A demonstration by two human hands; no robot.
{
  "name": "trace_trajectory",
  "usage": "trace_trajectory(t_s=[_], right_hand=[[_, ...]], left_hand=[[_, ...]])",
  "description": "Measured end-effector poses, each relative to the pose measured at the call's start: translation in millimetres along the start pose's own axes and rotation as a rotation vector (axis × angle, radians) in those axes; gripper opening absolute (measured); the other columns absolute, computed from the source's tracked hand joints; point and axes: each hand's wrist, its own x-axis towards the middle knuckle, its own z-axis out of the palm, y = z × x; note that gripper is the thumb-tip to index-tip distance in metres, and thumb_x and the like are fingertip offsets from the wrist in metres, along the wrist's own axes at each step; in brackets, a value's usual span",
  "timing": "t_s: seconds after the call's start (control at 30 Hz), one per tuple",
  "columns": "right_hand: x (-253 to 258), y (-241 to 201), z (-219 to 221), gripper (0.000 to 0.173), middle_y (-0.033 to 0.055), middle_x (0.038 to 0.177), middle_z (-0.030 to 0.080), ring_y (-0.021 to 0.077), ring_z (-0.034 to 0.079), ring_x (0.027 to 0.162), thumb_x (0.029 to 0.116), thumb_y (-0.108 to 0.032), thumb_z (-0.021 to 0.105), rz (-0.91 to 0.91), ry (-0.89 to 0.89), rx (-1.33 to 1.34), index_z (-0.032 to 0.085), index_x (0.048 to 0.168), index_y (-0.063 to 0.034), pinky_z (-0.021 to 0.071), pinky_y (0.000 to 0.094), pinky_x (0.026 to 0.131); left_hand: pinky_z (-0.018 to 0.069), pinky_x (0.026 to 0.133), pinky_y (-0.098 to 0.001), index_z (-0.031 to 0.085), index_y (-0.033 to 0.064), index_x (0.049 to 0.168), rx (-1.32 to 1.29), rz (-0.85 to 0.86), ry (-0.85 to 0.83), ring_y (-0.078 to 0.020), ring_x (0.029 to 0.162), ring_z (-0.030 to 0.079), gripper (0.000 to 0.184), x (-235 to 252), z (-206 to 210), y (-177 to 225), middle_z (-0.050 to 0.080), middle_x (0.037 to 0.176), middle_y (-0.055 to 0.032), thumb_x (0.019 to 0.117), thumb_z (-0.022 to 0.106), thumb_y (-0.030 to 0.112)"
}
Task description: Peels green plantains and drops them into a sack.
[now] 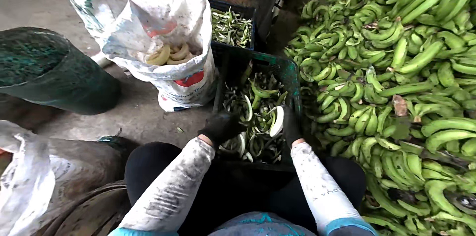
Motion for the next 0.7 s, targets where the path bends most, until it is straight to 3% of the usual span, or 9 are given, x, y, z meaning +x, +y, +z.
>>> trace_trajectory(t_s=[0.07,0.23,0.27,0.37,0.47,0.5,0.53,0.6,0.7], right_hand=[[-2,-4,11,0.041,0.0227,0.137,0.061,0.0358,0.056,0.131,0.1112,-0.022,0.037,-0.126,-0.047,-0.265,0.058,0.14,-0.0019,0.0402,0.0524,0.113],[0,-31,16,0.041,0.0152,0.142,0.059,0.0282,0.053,0.134,0.1111,-0.022,0.035,-0.195,-0.071,-0.092,0.059,0.14,-0.0075,0.0398,0.05,0.114],[2,-35,18,0.041,0.0151,0.142,0.059,0.0276,0.053,0.134,0.111,-0.022,0.034,-0.184,-0.067,-0.034,0.059,0.14,-0.0076,0.0398,0.0501,0.113],[13,-41,26,0.043,0.0157,0.14,0.058,0.0268,0.055,0.13,0.1115,-0.027,0.032,-0.066,-0.072,0.045,0.057,0.141,-0.0086,0.0435,0.0497,0.109],[20,-65,30,0.038,0.0211,0.141,0.055,0.0307,0.055,0.128,0.1099,-0.017,0.039,-0.015,-0.214,-0.002,0.05,0.145,-0.0034,0.0463,0.0499,0.105],[22,-81,31,0.038,0.0208,0.139,0.056,0.0306,0.057,0.125,0.1087,-0.013,0.042,-0.027,-0.27,0.011,0.049,0.145,-0.0037,0.0483,0.0492,0.103],[28,-100,37,0.034,0.0149,0.128,0.061,0.0241,0.06,0.112,0.1093,-0.018,0.041,0.008,-0.297,0.163,0.053,0.139,-0.0077,0.0521,0.0433,0.091],[48,-155,54,0.028,0.0048,0.095,0.062,0.0143,0.062,0.079,0.1059,-0.032,0.041,0.127,-0.307,0.651,0.059,0.114,-0.0124,0.0537,0.0327,0.064],[69,-230,52,0.028,0.0044,0.086,0.063,0.0165,0.062,0.07,0.1059,-0.033,0.039,0.043,-0.426,0.879,0.057,0.11,-0.0124,0.0536,0.0333,0.057]], left_hand=[[0.0477,0.095,-0.0604,0.067,0.0062,0.122,0.03,-0.021,-0.05,-0.0371,0.111,0.064,0.038,-4,3,3,0.069,0.113,-0.0187,0.1032,0.059,0.038],[0.0553,0.081,-0.0571,0.063,0.0109,0.124,0.05,0.015,0.201,-0.0362,0.099,0.068,0.038,13,17,-2,0.067,0.107,-0.016,0.1035,0.055,0.042],[0.0545,0.081,-0.0578,0.063,0.0105,0.124,0.059,0.001,0.165,-0.0369,0.1,0.067,0.039,15,18,-2,0.067,0.107,-0.0166,0.1031,0.055,0.043],[0.0448,0.1,-0.0623,0.062,0.0037,0.13,0.048,-0.073,-0.122,-0.0404,0.121,0.059,0.046,8,15,-2,0.065,0.124,-0.0219,0.1031,0.055,0.04],[0.0419,0.1,-0.0673,0.059,0.0009,0.132,0.119,-0.053,-0.299,-0.0456,0.125,0.056,0.049,4,18,2,0.062,0.127,-0.0264,0.1023,0.055,0.04],[0.0417,0.101,-0.0673,0.059,0.0016,0.133,0.137,-0.038,-0.321,-0.0457,0.125,0.056,0.051,4,19,4,0.062,0.128,-0.0264,0.1024,0.055,0.042],[0.0423,0.1,-0.0671,0.058,0.0019,0.134,0.151,-0.02,-0.326,-0.0454,0.124,0.057,0.051,4,21,5,0.062,0.127,-0.0263,0.1024,0.054,0.042],[0.0419,0.101,-0.0657,0.058,0.0011,0.135,0.144,0.01,-0.326,-0.0447,0.124,0.057,0.05,2,20,8,0.063,0.127,-0.0262,0.1033,0.053,0.039],[0.0426,0.101,-0.0644,0.058,0.001,0.134,0.131,0.026,-0.309,-0.044,0.123,0.058,0.048,3,18,9,0.063,0.127,-0.0256,0.1034,0.053,0.038]])
